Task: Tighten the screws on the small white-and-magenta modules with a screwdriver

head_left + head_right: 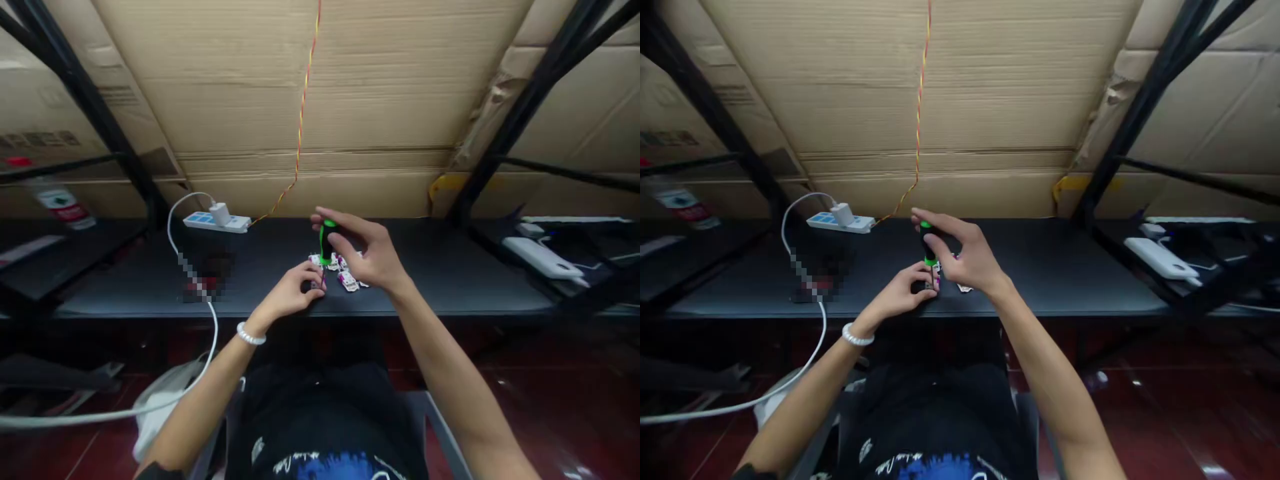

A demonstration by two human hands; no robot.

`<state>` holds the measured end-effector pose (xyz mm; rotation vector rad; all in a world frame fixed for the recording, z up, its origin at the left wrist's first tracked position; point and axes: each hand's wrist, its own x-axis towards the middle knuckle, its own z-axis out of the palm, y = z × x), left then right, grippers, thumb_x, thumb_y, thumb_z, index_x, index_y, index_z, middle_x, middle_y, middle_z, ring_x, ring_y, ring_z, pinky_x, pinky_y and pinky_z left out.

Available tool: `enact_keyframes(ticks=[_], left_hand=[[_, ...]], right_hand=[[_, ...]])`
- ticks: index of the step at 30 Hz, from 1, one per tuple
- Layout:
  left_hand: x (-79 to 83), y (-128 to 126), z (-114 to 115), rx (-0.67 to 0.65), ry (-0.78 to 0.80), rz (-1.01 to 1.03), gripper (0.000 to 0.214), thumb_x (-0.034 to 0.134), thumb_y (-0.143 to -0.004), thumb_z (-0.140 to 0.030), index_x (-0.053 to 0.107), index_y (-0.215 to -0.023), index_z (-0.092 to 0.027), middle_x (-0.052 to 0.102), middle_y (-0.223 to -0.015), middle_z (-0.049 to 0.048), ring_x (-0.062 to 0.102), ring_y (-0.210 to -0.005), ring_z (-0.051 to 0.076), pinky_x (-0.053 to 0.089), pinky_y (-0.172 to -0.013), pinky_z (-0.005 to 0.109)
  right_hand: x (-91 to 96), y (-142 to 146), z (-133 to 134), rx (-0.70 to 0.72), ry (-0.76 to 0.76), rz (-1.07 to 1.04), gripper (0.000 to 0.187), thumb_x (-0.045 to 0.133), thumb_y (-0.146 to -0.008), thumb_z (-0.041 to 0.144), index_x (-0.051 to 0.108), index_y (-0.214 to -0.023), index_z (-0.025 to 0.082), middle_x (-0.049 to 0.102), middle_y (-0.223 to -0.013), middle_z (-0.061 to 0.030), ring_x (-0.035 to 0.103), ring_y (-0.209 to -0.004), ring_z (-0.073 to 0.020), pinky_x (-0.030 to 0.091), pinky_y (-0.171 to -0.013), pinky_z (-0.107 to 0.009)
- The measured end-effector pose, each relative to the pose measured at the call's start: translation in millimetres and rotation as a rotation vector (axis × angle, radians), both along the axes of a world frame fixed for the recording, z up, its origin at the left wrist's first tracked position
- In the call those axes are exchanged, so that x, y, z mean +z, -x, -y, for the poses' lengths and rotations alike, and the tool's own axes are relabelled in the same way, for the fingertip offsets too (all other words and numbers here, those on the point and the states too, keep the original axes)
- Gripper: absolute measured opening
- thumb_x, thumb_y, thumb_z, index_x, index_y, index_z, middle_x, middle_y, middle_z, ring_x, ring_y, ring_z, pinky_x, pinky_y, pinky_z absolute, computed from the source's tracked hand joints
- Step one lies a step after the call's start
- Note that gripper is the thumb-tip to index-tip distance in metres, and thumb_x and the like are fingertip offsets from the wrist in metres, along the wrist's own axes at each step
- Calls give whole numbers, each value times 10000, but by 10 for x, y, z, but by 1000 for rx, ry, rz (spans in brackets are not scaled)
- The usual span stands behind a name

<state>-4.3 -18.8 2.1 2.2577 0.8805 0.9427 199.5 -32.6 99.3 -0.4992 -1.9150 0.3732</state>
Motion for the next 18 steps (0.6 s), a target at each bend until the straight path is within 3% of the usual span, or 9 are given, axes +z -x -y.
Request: enact_keyframes(ticks=[4,6,9,11,13,15,18], left_hand=[[14,7,-4,0,1,-11,73,726,-883,-164,775,-847,-205,704,-1098,66,674,-1078,240,528,-1094,419],[17,12,-5,-7,10,-10,69,735,-868,-152,778,-854,-203,702,-1088,67,678,-1066,239,538,-1078,412],[7,19,-8,-12,17,-14,101,746,-839,-113,785,-870,-201,698,-1078,63,684,-1046,233,543,-1067,412],[-4,21,-9,-9,14,-9,115,750,-834,-103,788,-881,-201,699,-1096,64,684,-1056,234,541,-1074,419],[-9,19,-8,-9,11,4,103,756,-835,-107,785,-870,-199,702,-1097,67,683,-1066,237,538,-1079,419],[-7,16,-6,-2,11,11,101,760,-830,-100,782,-853,-196,704,-1087,67,685,-1068,238,537,-1077,411],[0,11,-2,-6,25,5,130,753,-824,-77,785,-856,-198,699,-1057,58,691,-1044,230,546,-1054,396]], right_hand=[[18,-8,-4,-161,-88,18,279,780,-933,342,794,-1201,266,756,-1033,-54,693,-863,-190,621,-804,-356],[21,-21,-8,-157,-104,52,346,735,-959,339,755,-1295,257,746,-1102,-76,696,-914,-201,622,-842,-374],[16,-41,-12,-26,-24,68,432,589,-1032,272,647,-1460,258,748,-1245,-94,720,-1070,-212,610,-979,-405],[13,-42,-19,-41,-9,59,379,653,-1017,311,696,-1392,277,767,-1182,-72,725,-1004,-204,623,-931,-387],[15,-29,-26,-141,-61,54,335,796,-929,384,770,-1246,280,760,-1067,-56,701,-897,-202,629,-839,-372],[18,-11,-31,-178,-110,59,369,826,-900,397,772,-1239,262,742,-1105,-76,701,-953,-221,623,-874,-393],[11,8,-38,-54,-54,59,422,629,-1025,305,655,-1442,246,735,-1257,-102,716,-1115,-226,603,-994,-412]])
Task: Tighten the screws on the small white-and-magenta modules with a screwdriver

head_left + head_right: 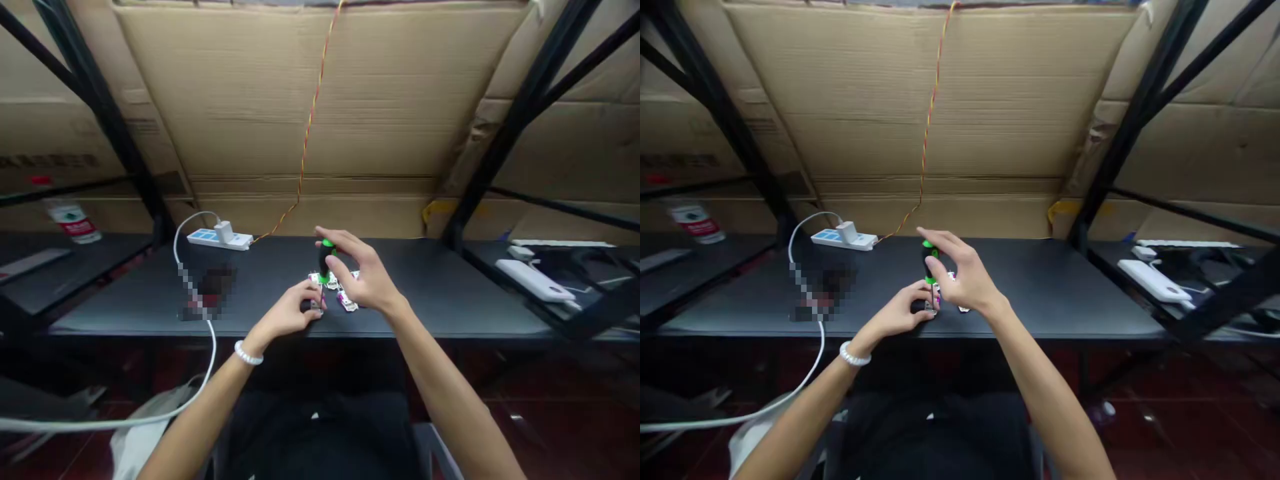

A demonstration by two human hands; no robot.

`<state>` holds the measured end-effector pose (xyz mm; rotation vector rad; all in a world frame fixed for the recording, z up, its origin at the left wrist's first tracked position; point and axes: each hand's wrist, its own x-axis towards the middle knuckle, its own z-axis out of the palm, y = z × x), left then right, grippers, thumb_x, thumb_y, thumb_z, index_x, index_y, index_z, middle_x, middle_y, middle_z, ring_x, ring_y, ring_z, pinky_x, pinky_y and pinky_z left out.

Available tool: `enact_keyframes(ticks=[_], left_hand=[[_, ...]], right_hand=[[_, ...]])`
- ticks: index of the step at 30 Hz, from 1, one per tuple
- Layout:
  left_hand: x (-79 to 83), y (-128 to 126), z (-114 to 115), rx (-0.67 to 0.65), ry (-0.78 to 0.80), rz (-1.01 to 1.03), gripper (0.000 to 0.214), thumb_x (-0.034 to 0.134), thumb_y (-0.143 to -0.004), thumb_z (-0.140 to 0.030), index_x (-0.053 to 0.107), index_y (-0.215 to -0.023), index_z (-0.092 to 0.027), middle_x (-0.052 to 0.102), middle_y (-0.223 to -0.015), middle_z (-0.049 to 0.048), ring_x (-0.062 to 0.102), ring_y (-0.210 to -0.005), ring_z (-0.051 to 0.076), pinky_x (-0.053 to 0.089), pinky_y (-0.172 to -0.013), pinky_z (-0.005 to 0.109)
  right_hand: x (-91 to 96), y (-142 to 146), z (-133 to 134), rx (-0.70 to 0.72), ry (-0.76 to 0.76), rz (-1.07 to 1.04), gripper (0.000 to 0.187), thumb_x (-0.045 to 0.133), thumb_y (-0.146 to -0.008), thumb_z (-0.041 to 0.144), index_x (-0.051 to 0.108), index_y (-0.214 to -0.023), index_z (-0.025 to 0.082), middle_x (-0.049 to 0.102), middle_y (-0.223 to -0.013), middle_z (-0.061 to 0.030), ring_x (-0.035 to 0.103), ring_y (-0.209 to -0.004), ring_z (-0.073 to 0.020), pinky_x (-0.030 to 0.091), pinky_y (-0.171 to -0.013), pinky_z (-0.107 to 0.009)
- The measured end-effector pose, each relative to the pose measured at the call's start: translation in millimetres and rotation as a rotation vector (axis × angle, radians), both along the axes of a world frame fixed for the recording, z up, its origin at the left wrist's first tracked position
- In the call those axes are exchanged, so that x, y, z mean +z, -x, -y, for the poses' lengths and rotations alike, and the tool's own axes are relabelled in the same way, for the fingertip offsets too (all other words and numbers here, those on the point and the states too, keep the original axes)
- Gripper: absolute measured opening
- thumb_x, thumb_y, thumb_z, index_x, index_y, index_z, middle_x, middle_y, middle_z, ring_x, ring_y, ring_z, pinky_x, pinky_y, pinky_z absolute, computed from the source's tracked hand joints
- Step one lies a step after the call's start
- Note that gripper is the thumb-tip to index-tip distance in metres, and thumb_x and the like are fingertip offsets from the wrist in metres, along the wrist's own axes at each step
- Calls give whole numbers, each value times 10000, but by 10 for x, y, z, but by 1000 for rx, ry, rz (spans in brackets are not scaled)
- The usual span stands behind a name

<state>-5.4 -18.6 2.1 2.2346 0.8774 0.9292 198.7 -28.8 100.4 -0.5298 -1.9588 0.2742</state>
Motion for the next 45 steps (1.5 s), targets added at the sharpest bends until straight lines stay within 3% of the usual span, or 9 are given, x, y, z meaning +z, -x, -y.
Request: enact_keyframes(ticks=[6,10,15,21,26,31,37,42,45], left_hand=[[-8,-3,-4,4,0,6,112,766,-835,-92,787,-860,-198,693,-1106,65,679,-1069,229,533,-1070,404],[-11,2,-9,-7,-4,13,124,751,-832,-78,773,-859,-197,696,-1072,59,681,-1049,230,543,-1045,394],[-23,3,-18,-17,17,22,124,744,-829,-81,777,-871,-193,694,-1097,62,668,-1070,237,529,-1062,402],[-23,-3,-17,-19,47,30,116,733,-834,-88,764,-875,-192,689,-1105,63,659,-1068,238,511,-1071,399],[-29,1,-20,-23,26,28,110,730,-829,-89,753,-859,-192,682,-1091,58,651,-1072,238,510,-1073,404],[-20,-6,-18,-22,27,17,111,725,-831,-88,750,-867,-189,682,-1080,63,653,-1060,239,521,-1058,402],[-24,-6,-23,-21,20,26,101,734,-827,-95,745,-844,-194,687,-1087,62,655,-1060,239,526,-1056,404],[-54,2,-37,-27,19,25,114,736,-831,-90,749,-864,-198,689,-1095,60,657,-1070,236,521,-1054,389],[-46,1,-31,-23,29,18,114,744,-826,-84,752,-860,-193,690,-1100,64,657,-1076,236,518,-1055,387]], right_hand=[[-65,2,-29,-234,-75,-21,428,858,-864,427,762,-1245,258,727,-1005,-66,667,-812,-197,621,-778,-358],[-108,4,-24,-37,9,-6,526,606,-1030,304,548,-1552,267,690,-1356,-120,717,-1135,-233,612,-1004,-417],[-104,35,-40,-155,-30,-63,402,788,-933,389,741,-1313,266,725,-1012,-56,675,-816,-184,638,-825,-374],[-90,17,-41,29,101,-12,548,554,-1057,299,485,-1600,279,684,-1396,-131,739,-1092,-230,628,-1007,-449],[-94,-18,-55,-217,-97,10,407,792,-934,401,730,-1305,245,747,-1039,-81,695,-784,-193,657,-784,-369],[-76,-28,-15,-47,-66,69,541,579,-1049,272,500,-1584,250,663,-1433,-152,713,-1203,-257,623,-1014,-433],[-42,-27,2,-206,-138,66,383,767,-955,350,727,-1322,246,732,-1074,-97,715,-855,-211,650,-821,-378],[-62,-41,9,-55,-58,87,579,546,-1040,212,469,-1610,284,660,-1447,-132,706,-1231,-254,616,-1026,-444],[-60,-63,1,-159,-99,65,452,685,-1003,296,650,-1453,271,745,-1159,-98,734,-891,-211,650,-826,-379]])
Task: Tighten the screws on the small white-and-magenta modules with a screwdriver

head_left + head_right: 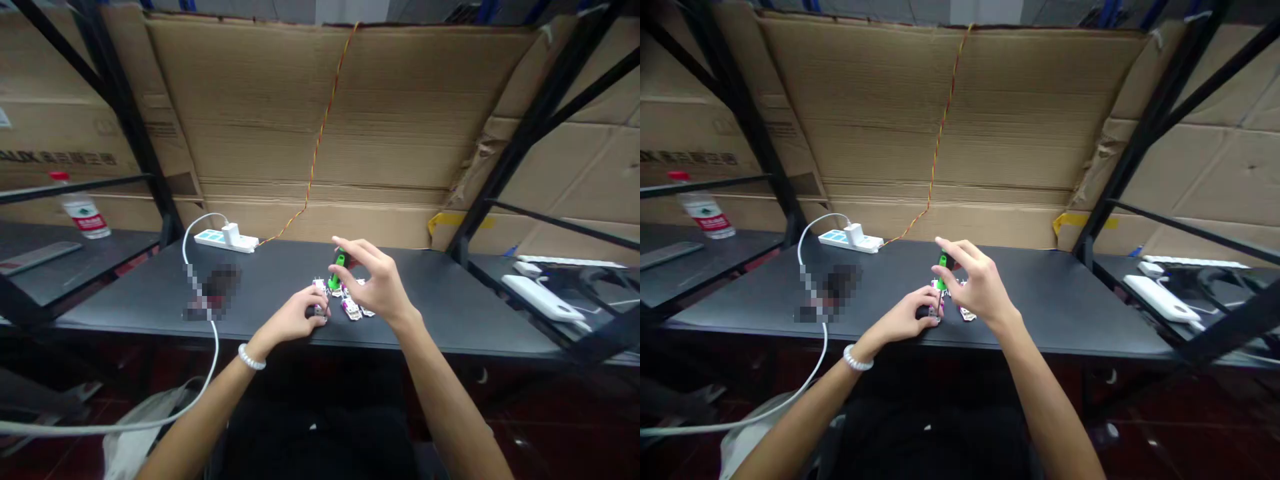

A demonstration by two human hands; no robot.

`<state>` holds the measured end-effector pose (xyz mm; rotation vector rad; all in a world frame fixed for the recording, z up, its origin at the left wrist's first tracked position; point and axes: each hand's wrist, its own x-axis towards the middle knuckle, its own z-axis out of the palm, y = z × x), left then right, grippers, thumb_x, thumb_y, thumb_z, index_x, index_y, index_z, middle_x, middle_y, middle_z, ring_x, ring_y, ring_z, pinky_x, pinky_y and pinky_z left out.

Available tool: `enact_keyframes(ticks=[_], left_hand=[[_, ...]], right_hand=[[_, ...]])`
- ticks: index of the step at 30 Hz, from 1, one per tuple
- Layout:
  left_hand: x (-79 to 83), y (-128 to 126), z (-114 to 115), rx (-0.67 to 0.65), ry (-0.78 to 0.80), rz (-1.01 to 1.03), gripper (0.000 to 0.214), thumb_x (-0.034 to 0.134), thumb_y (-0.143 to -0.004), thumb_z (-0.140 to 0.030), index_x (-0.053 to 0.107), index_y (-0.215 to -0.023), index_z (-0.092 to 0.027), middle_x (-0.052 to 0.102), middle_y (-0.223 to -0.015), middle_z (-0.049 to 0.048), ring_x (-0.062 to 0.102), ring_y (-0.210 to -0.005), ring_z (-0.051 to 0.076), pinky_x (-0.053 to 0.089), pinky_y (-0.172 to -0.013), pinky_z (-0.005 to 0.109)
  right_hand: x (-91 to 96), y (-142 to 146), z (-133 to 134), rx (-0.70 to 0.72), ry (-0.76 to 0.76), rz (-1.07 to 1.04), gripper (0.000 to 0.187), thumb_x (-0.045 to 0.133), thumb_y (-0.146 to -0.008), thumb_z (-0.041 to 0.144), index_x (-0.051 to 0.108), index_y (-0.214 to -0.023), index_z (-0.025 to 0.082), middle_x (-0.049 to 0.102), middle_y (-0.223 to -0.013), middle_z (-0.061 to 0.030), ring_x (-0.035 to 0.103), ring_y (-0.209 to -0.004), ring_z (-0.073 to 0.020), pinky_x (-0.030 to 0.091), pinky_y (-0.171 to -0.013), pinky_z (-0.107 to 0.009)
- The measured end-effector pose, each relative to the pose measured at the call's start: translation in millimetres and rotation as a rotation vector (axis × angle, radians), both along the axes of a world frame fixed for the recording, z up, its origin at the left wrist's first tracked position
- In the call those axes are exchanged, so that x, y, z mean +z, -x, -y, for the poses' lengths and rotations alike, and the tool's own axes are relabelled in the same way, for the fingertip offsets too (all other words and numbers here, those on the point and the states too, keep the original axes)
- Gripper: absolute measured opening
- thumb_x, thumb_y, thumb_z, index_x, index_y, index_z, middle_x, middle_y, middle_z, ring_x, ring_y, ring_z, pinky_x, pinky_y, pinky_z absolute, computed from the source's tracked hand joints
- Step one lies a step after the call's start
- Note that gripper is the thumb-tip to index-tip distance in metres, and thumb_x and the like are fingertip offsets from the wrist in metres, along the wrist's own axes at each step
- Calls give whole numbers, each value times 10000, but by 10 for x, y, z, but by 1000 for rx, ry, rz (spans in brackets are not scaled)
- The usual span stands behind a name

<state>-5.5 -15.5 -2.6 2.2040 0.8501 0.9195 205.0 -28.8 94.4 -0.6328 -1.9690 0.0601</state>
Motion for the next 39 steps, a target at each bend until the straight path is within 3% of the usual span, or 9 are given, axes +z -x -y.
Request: enact_keyframes(ticks=[3,8,14,18,23,28,33,37,39], left_hand=[[21,-6,9,0,-4,-1,103,747,-828,-94,747,-852,-195,696,-1112,63,656,-1088,239,513,-1074,397],[39,-13,13,0,-13,-1,95,752,-834,-103,750,-859,-195,696,-1094,68,649,-1098,247,510,-1077,401],[23,-6,7,-12,-4,6,78,765,-851,-126,746,-876,-197,690,-1116,64,653,-1104,240,506,-1086,398],[26,-16,13,0,-16,-6,56,762,-865,-146,749,-886,-197,689,-1108,70,647,-1113,253,507,-1089,415],[30,-23,17,-9,-1,-8,62,763,-857,-135,748,-875,-192,683,-1113,63,653,-1097,246,514,-1072,401],[25,-16,13,-15,-24,-4,69,758,-862,-129,743,-881,-194,684,-1102,63,647,-1103,244,507,-1083,403],[37,-19,26,-5,-5,-7,79,760,-858,-117,746,-883,-192,680,-1114,66,643,-1121,248,497,-1087,401],[36,-21,20,-17,-11,-4,68,756,-864,-126,751,-888,-190,687,-1106,69,641,-1102,246,498,-1088,408],[28,-20,13,-15,-8,-8,68,764,-860,-129,754,-884,-192,687,-1114,72,640,-1106,247,498,-1091,412]], right_hand=[[16,-22,4,-84,-32,4,428,793,-934,404,738,-1331,257,720,-1061,-92,671,-755,-192,634,-740,-371],[30,-78,0,180,131,6,495,466,-1102,297,505,-1594,314,676,-1416,-119,705,-1198,-253,627,-977,-440],[50,-68,10,-28,-27,-36,336,821,-914,396,783,-1213,247,709,-1000,-66,682,-781,-182,635,-733,-338],[70,-24,55,103,37,38,455,610,-1041,291,612,-1496,279,680,-1382,-128,706,-1196,-252,618,-993,-421],[50,2,36,-3,10,-24,340,764,-957,338,750,-1289,261,728,-1045,-73,702,-823,-192,626,-761,-346],[51,-25,30,93,91,14,480,593,-1037,277,591,-1517,275,681,-1362,-127,717,-1120,-237,623,-924,-396],[68,-65,20,-51,41,21,376,748,-962,385,743,-1312,250,727,-1030,-71,679,-805,-196,615,-778,-365],[64,-98,18,105,128,40,487,512,-1070,283,554,-1555,255,684,-1381,-135,716,-1098,-237,613,-957,-420],[62,-110,14,123,136,21,487,538,-1060,270,564,-1546,267,711,-1335,-120,724,-1042,-220,624,-928,-400]])
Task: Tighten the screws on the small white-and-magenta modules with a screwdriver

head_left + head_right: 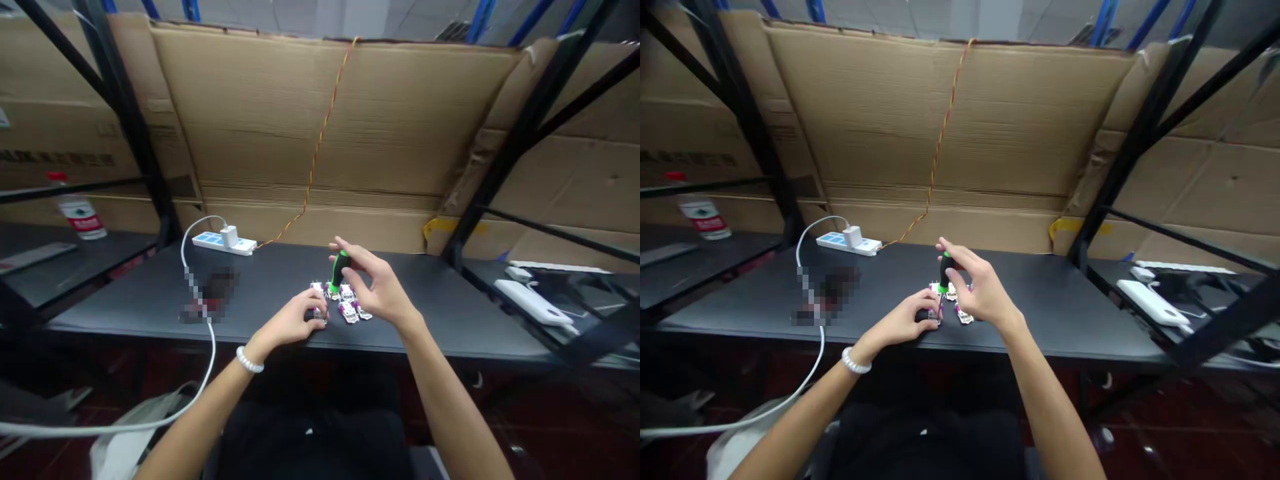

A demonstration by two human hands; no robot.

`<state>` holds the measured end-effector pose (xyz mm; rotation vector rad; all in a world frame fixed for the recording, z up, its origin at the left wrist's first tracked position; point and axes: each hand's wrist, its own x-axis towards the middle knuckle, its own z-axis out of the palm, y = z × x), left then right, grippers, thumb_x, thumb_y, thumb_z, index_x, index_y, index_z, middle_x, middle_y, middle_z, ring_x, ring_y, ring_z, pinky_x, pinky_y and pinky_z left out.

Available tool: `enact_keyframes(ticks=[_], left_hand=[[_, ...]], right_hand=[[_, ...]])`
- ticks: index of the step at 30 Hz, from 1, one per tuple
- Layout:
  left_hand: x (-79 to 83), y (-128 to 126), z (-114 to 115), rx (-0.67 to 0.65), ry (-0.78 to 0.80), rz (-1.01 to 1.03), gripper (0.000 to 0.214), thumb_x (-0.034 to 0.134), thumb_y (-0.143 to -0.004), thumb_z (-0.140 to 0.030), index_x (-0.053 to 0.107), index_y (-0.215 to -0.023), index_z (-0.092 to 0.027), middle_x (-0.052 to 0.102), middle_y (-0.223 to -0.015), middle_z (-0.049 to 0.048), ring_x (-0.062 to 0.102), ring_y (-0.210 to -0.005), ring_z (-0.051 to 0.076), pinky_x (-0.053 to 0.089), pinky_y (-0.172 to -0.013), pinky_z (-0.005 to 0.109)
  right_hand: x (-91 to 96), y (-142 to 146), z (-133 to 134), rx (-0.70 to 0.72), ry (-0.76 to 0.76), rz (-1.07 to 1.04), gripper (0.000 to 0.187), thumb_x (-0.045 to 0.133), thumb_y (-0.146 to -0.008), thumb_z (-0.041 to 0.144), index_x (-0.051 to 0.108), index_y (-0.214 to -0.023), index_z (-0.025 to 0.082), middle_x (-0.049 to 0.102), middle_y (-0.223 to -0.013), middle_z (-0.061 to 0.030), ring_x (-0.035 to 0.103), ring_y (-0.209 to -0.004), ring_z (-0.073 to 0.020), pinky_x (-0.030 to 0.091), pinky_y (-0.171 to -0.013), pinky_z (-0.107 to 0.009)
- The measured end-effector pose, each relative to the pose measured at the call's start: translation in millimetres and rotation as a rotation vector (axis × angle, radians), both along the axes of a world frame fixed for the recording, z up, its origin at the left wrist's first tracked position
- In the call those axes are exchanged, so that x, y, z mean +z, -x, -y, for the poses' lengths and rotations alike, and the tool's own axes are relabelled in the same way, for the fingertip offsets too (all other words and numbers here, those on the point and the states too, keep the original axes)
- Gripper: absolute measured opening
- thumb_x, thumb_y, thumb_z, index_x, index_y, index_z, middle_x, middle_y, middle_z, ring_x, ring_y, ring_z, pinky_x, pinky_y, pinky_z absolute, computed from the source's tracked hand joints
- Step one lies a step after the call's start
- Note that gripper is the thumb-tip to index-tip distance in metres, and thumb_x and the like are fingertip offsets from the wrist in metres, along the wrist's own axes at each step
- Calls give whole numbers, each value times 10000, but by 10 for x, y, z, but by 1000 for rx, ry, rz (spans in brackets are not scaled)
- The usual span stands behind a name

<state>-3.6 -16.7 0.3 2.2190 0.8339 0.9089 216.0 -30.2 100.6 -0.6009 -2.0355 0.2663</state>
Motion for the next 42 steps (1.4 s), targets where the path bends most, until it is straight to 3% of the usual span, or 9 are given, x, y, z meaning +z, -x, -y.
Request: enact_keyframes(ticks=[4,9,14,20,25,30,35,37,42], left_hand=[[-18,8,-10,7,-5,-3,71,766,-862,-130,752,-885,-195,680,-1116,66,644,-1116,248,499,-1087,410],[-1,10,-2,2,-8,-3,69,759,-864,-133,751,-894,-195,685,-1107,68,647,-1097,246,512,-1066,403],[13,5,4,11,5,-1,68,764,-852,-139,745,-879,-199,690,-1106,63,648,-1096,245,509,-1074,404],[-7,9,-7,-3,-11,0,52,756,-867,-156,750,-899,-197,689,-1096,67,644,-1109,249,508,-1082,406],[0,10,0,9,-12,4,70,765,-859,-142,750,-892,-202,688,-1129,65,647,-1122,251,503,-1103,414],[1,9,0,7,-2,0,71,765,-859,-140,748,-888,-202,689,-1103,65,650,-1110,253,506,-1085,401],[-14,11,-4,17,-4,-3,78,757,-850,-134,744,-879,-205,688,-1124,66,647,-1124,255,496,-1099,404],[-17,12,-7,14,-1,-2,78,753,-852,-136,744,-886,-205,686,-1127,66,647,-1121,252,498,-1097,401],[-16,13,-14,-4,-10,-9,73,748,-860,-135,744,-886,-204,691,-1110,67,641,-1123,254,495,-1098,407]], right_hand=[[-7,-2,3,-170,-123,-8,362,777,-940,362,757,-1286,260,715,-973,-55,644,-742,-175,610,-725,-341],[-44,8,15,58,30,-12,535,547,-1064,286,500,-1598,298,660,-1426,-131,716,-1155,-233,630,-943,-399],[-57,37,-25,-111,-79,-40,418,811,-920,390,749,-1317,272,712,-1016,-56,674,-779,-174,638,-790,-353],[-49,33,19,57,36,-25,547,546,-1056,259,499,-1601,286,673,-1404,-134,722,-1167,-233,622,-987,-415],[-30,11,11,-146,-122,-56,395,843,-885,391,775,-1254,269,714,-942,-36,661,-762,-175,629,-762,-353],[-61,32,22,2,-7,-38,480,597,-1038,288,593,-1518,284,725,-1303,-110,720,-1141,-243,613,-997,-433],[-95,66,-5,-170,-78,-100,350,778,-935,356,748,-1269,253,706,-993,-57,637,-748,-174,616,-719,-346],[-94,69,-4,-209,-107,-81,370,790,-920,375,745,-1266,251,689,-1033,-73,641,-792,-190,617,-733,-361],[-91,56,22,-5,66,-117,398,558,-1049,272,648,-1437,272,717,-1268,-105,715,-1056,-225,623,-919,-400]])
